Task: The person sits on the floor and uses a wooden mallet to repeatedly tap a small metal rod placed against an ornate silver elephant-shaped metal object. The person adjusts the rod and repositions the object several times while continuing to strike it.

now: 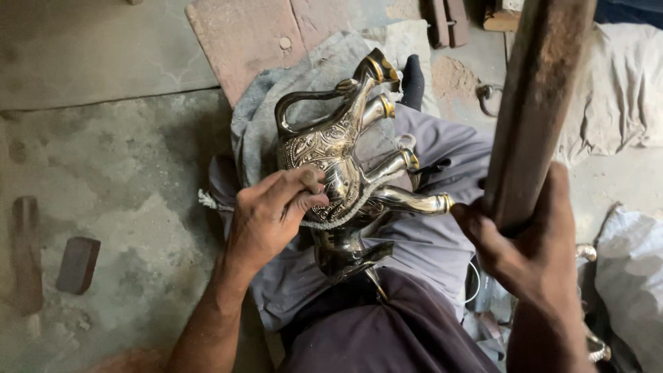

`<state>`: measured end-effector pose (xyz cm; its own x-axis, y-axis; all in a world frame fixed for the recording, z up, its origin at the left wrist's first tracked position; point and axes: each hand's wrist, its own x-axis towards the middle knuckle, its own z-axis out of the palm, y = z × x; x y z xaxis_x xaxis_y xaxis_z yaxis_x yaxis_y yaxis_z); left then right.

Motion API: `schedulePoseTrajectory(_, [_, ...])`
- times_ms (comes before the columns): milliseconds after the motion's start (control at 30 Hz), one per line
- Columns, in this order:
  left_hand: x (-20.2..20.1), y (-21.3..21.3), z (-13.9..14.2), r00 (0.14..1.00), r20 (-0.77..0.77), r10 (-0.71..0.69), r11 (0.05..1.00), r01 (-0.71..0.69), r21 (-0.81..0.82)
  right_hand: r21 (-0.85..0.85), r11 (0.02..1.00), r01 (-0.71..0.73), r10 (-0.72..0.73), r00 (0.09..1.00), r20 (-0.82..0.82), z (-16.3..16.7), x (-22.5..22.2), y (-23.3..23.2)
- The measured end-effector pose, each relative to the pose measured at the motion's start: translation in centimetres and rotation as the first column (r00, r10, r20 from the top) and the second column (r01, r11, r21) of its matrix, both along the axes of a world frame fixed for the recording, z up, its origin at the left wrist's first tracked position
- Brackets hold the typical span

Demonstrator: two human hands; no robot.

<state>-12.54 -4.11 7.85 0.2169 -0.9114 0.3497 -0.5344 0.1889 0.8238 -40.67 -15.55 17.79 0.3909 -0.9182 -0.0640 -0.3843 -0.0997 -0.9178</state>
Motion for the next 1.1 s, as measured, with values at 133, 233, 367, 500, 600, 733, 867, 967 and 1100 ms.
schedulePoseTrajectory(133, [0.0,0.3,0.0,0.999,-0.011,-0.04,0.998,0.041,0.051,-0.122,0.947,-0.296,0.245,0.916,-0.318,3.1,2.8,-0.6])
schedulePoseTrajectory(233, [0.1,0.2,0.0,0.999,-0.027,-0.044,0.999,0.045,0.032,-0.183,0.905,-0.384,0.286,0.869,-0.404,4.0,4.7,-0.7])
schedulePoseTrajectory(367, [0.3,0.0,0.0,0.997,0.027,-0.071,0.997,0.07,0.03,0.14,0.866,-0.48,0.328,0.334,-0.884,4.5,5.8,-0.7])
schedulePoseTrajectory(500, [0.6,0.2,0.1,0.995,-0.043,-0.09,0.994,0.092,0.058,-0.326,0.786,-0.525,0.273,0.768,-0.579,4.1,5.8,-0.7])
schedulePoseTrajectory(600, [0.8,0.4,0.1,0.995,-0.005,-0.101,0.992,0.101,0.08,-0.207,0.823,-0.529,0.285,0.699,-0.656,3.5,5.5,-0.5])
schedulePoseTrajectory(733, [0.8,0.4,-0.3,0.996,0.058,-0.072,0.996,0.068,0.059,-0.194,0.783,-0.591,0.245,0.58,-0.777,3.2,5.1,-0.4])
schedulePoseTrajectory(867, [0.9,0.6,-0.7,0.995,0.012,-0.095,0.995,0.094,0.02,-0.277,0.78,-0.561,0.263,0.695,-0.669,3.0,5.5,0.0])
schedulePoseTrajectory(967, [1.1,0.6,-1.0,0.994,0.046,-0.097,0.992,0.093,0.083,-0.347,0.711,-0.612,0.17,0.628,-0.759,3.1,6.1,0.0])
schedulePoseTrajectory(1100, [1.2,0.6,-1.3,0.994,-0.016,-0.111,0.994,0.111,0.022,-0.281,0.861,-0.423,0.322,0.882,-0.343,3.2,6.7,-0.4])
